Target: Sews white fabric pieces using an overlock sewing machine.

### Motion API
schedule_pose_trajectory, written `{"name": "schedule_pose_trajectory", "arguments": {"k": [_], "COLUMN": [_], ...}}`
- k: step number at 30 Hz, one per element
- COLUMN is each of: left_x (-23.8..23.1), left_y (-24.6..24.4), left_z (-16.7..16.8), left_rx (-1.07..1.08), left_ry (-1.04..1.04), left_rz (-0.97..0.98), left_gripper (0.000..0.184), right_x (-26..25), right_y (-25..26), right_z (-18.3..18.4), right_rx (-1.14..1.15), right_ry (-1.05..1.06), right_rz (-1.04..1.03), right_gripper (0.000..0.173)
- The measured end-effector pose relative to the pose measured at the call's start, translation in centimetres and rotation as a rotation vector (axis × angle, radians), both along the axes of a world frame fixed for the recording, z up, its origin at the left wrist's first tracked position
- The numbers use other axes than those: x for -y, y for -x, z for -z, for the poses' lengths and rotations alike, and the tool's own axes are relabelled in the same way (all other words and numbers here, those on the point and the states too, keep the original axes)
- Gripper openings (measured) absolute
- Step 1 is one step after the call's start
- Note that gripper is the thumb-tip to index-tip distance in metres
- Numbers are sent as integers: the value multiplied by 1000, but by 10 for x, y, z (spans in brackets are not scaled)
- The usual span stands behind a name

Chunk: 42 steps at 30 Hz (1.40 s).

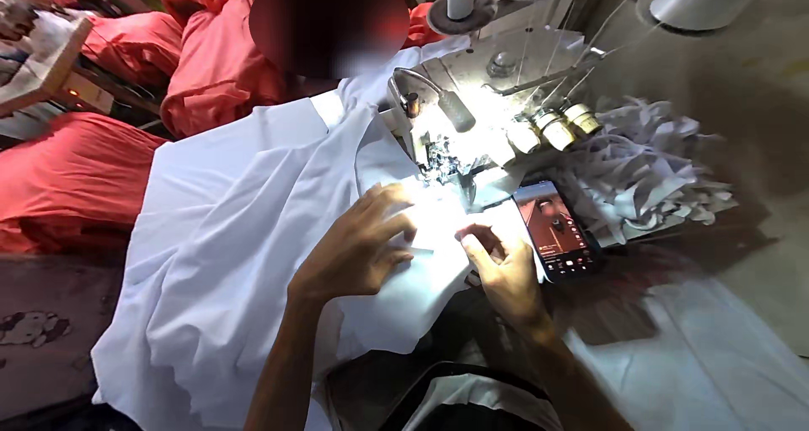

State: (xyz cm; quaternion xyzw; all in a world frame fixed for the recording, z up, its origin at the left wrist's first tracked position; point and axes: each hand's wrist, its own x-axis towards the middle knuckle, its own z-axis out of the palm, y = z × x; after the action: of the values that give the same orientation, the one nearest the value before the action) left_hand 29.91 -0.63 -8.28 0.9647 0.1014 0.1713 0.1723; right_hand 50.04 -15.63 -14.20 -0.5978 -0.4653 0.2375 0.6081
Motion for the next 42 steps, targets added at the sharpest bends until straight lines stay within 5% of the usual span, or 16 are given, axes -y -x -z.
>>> {"name": "schedule_pose_trajectory", "arguments": {"k": [4, 9, 15, 18, 21, 24, 26, 27, 30, 32, 37, 39, 42], "left_x": [7, 7, 3, -9, -30, -35, -27, -21, -5, -4, -77, -104, -148], "left_y": [1, -29, -52, 5, 115, 240, 297, 311, 310, 309, 336, 322, 311], "left_z": [-5, -18, -6, -9, 0, 20, 32, 39, 47, 33, -21, -56, -61], "left_rx": [-7, 186, 125, 184, 75, -158, -272, -291, -241, -179, -97, -209, -499], "left_ry": [-95, 58, -126, 27, -43, 82, 254, 280, 217, 224, 20, -45, -211], "left_rz": [-4, -196, -259, -415, -863, -1329, -1437, -1407, -1219, -1211, -1117, -1151, -1293], "left_gripper": [16, 10, 17, 17, 25, 65, 85, 80, 40, 30, 29, 32, 38], "right_x": [8, 15, 30, 29, 32, 34, 33, 34, 34, 33, 35, 34, 33], "right_y": [2, 6, 7, 0, -3, -6, -7, -9, -11, -9, -1, 3, 7], "right_z": [2, -6, -15, -6, -7, -12, -16, -16, -15, -11, -8, -8, -4], "right_rx": [-25, -108, -146, 51, 83, 67, 58, 51, 58, 73, 39, 0, -45], "right_ry": [10, -27, -13, 47, 97, 122, 133, 137, 148, 146, 166, 198, 213], "right_rz": [-62, -100, -5, 7, -29, -59, -80, -87, -101, -86, -41, -29, -25], "right_gripper": [19, 22, 22, 31, 29, 23, 23, 23, 25, 27, 24, 23, 24]}}
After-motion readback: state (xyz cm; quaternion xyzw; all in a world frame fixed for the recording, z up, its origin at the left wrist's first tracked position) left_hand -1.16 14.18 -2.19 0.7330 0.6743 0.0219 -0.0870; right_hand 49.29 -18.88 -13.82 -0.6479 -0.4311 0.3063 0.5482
